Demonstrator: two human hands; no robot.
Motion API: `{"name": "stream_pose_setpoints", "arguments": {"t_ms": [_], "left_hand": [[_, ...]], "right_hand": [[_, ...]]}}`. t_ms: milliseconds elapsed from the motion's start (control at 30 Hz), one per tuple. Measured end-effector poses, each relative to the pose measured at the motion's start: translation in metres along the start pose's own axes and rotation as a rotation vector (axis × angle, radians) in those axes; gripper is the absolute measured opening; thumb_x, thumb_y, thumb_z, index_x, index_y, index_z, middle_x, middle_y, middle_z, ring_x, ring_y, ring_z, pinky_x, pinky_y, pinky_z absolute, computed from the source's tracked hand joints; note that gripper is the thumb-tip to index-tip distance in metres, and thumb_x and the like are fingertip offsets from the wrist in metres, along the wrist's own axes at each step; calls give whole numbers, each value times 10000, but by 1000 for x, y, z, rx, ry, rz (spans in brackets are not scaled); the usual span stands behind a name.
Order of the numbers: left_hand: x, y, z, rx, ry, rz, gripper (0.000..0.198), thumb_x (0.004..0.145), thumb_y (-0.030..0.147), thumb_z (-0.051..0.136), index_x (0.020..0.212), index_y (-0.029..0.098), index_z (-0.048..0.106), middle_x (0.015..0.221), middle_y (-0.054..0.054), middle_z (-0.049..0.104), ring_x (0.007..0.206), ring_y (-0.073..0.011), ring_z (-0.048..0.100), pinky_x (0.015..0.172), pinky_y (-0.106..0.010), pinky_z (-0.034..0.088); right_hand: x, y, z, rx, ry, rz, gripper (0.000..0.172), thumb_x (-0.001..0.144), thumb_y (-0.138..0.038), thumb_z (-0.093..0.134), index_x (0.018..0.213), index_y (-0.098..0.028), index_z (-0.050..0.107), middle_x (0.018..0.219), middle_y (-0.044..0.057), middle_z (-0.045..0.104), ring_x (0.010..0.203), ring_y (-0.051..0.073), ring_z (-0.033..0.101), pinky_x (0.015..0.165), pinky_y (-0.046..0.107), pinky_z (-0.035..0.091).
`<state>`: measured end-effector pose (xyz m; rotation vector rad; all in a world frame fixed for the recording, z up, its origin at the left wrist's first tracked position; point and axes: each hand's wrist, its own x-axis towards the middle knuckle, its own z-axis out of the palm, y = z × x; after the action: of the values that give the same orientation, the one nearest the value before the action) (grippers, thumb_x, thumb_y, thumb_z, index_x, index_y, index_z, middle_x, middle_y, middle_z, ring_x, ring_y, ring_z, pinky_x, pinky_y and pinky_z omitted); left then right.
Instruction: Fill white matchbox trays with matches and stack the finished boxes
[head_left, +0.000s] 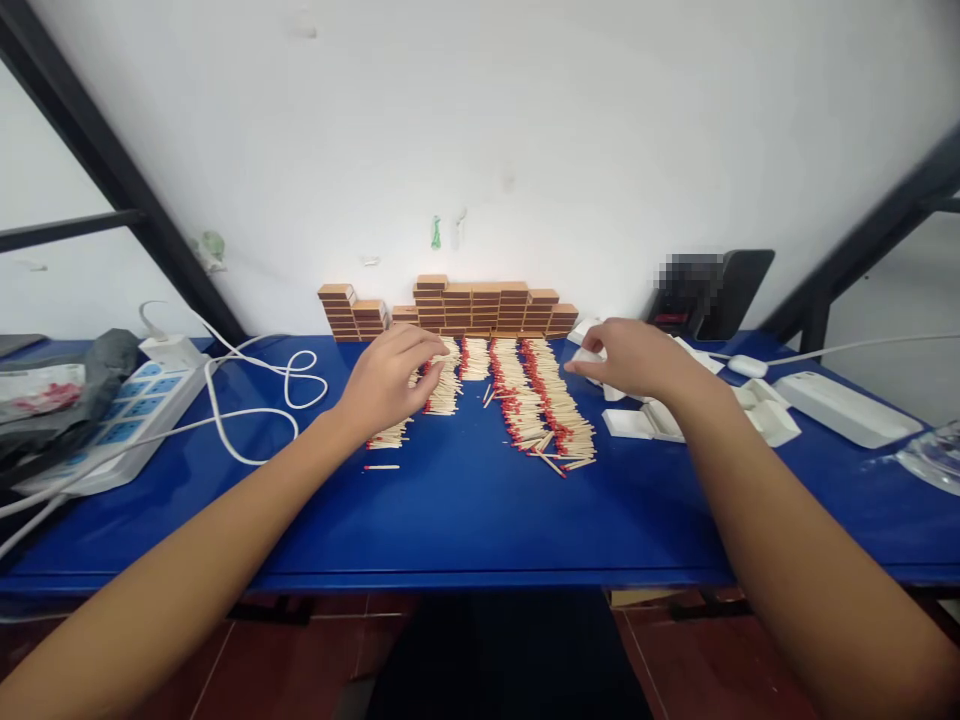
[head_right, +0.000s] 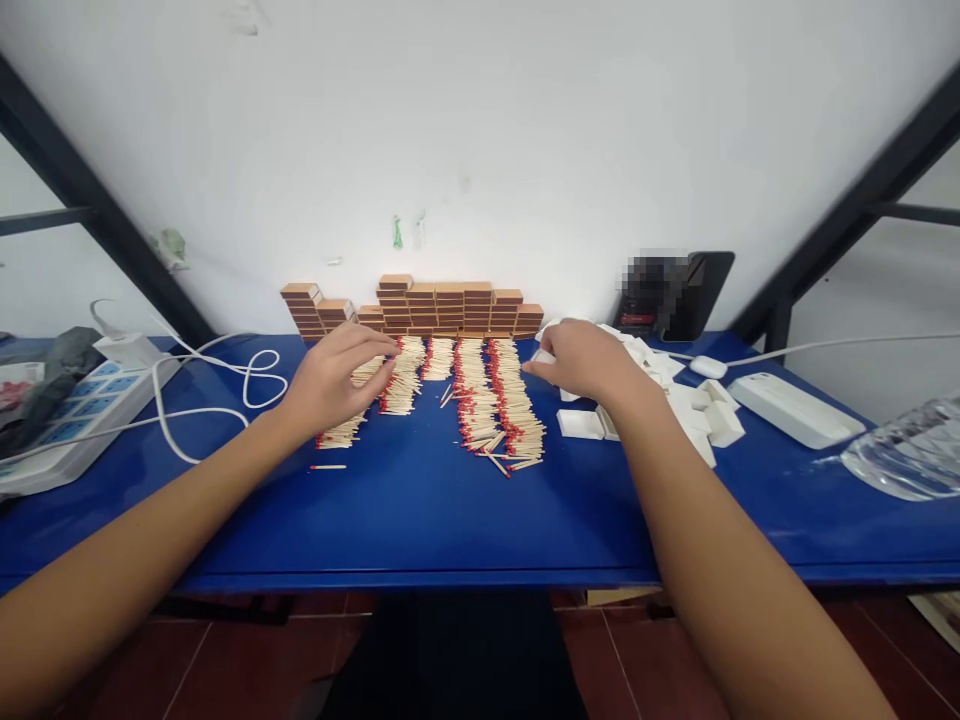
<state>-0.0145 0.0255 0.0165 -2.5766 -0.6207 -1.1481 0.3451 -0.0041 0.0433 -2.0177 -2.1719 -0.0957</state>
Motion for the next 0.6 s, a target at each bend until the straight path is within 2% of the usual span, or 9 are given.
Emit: {"name": "stream_pose_setpoints", "arguments": {"t_ms": [100, 167, 233, 333, 400, 533, 600], "left_hand": [[1, 10, 3, -23, -5, 19, 168, 1028, 219, 621, 1151, 186, 731, 1113, -110, 785, 1067, -264, 718, 991, -460, 583], [0, 12, 4, -22, -14, 26, 185, 1042, 261, 633, 1178, 174, 724, 1111, -118, 783, 1068, -271, 713, 979, -455, 581], [-1, 14, 5, -16, -21, 15, 266, 1046, 342, 668, 1239, 164, 710, 1132, -126, 785, 1079, -282, 711, 979, -460, 578], [-2, 18, 7, -46, -33, -31, 511, 992, 485, 749, 1386, 172, 658, 1231, -139, 780, 1120, -301, 710, 1006, -478, 572], [-3, 22, 8, -105, -40, -67, 575, 967, 510, 777, 1431, 197, 644, 1267, -133, 779, 1139, -298, 712, 1018, -473, 571], [-2, 31, 9, -234, -32, -167, 428, 964, 431, 795, 1341, 242, 727, 1211, -94, 806, 1109, -271, 734, 998, -439, 583], [-1, 36, 8, -312, -26, -264, 378, 936, 415, 822, 1272, 250, 770, 1177, -77, 819, 1071, -261, 750, 980, -425, 594]], "right_hand": [[-1, -15, 0, 127, 289, -72, 369, 937, -571, 683, 990, -208, 715, 1016, 129, 775, 862, 289, 680, 695, 378, 441], [-3, -30, 4, 221, 404, -186, 378, 967, -586, 661, 1015, -214, 708, 968, 107, 755, 824, 272, 665, 726, 385, 462], [-7, -48, 10, 279, 466, -368, 364, 999, -564, 648, 1070, -213, 708, 995, 107, 739, 880, 279, 668, 786, 399, 494], [-14, -73, 21, 311, 455, -601, 336, 1050, -492, 624, 1222, -212, 692, 1126, 135, 720, 1003, 290, 676, 851, 406, 530], [-19, -87, 27, 294, 435, -691, 297, 1069, -423, 609, 1280, -226, 680, 1200, 151, 701, 1055, 289, 673, 843, 392, 541], [-27, -102, 34, 231, 396, -773, 270, 1097, -391, 563, 1301, -253, 674, 1208, 144, 686, 1052, 274, 651, 821, 376, 538], [-28, -103, 34, 216, 402, -784, 282, 1103, -407, 551, 1297, -245, 675, 1190, 145, 685, 1036, 270, 642, 805, 373, 532]]}}
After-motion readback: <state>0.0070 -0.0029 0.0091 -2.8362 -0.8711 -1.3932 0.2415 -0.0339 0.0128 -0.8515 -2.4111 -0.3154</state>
